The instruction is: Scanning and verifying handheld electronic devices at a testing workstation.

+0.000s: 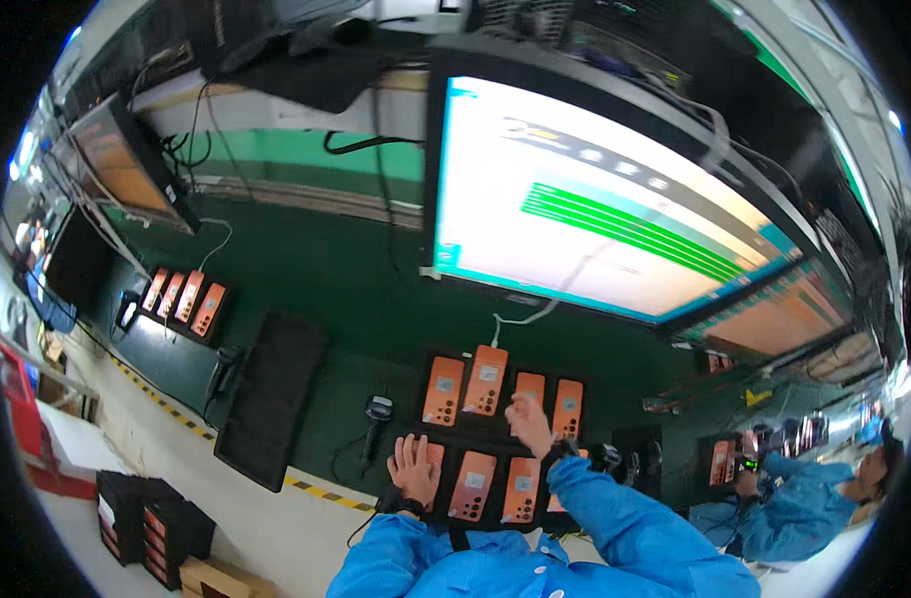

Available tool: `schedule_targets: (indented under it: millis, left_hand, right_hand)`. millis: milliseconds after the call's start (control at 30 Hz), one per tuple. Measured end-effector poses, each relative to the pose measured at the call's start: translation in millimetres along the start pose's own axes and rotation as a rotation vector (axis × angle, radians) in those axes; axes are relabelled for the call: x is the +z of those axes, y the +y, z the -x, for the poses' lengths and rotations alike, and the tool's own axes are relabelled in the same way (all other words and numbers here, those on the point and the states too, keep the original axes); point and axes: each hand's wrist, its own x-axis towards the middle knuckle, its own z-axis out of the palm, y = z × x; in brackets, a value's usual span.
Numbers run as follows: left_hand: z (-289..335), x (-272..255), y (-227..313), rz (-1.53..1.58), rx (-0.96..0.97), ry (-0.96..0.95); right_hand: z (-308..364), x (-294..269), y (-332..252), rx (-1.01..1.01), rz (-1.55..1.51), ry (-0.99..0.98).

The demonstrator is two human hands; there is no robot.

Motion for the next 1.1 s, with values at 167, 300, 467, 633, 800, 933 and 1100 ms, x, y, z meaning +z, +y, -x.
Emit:
schedule_targets:
  millis: [167,300,467,633,800,933,1100]
  left_hand:
    - [-3,0,0,-0.002,0.069,0.062]
    - [-1,-2,-8,0.046,0.036,0.063]
    - [-3,5,-9,0.083,-0.017,0.050]
    - [-8,7,-10,0.057,0.032,0.113]
    - [-8,10,-8,0.047,0.052,0.111]
    - [-6,5,-5,0.030,0.055,0.071]
    - [0,17,-9,0.027,0.049,0.077]
  right_hand:
    - [-117,6,27,-0.231,0.828,0.315]
    - [-170,33,-5,0.204,0.957,-0.019]
    - [-182,52,20,-0.025,0.864,0.289]
    - [-176,37,13,-0.228,0.715,0.447]
    - [-129,43,3,-0.270,0.653,0.226]
    - [-96,22,5,-0.236,0.652,0.455]
    - [-10,11,25,-0.112,0.821,0.013]
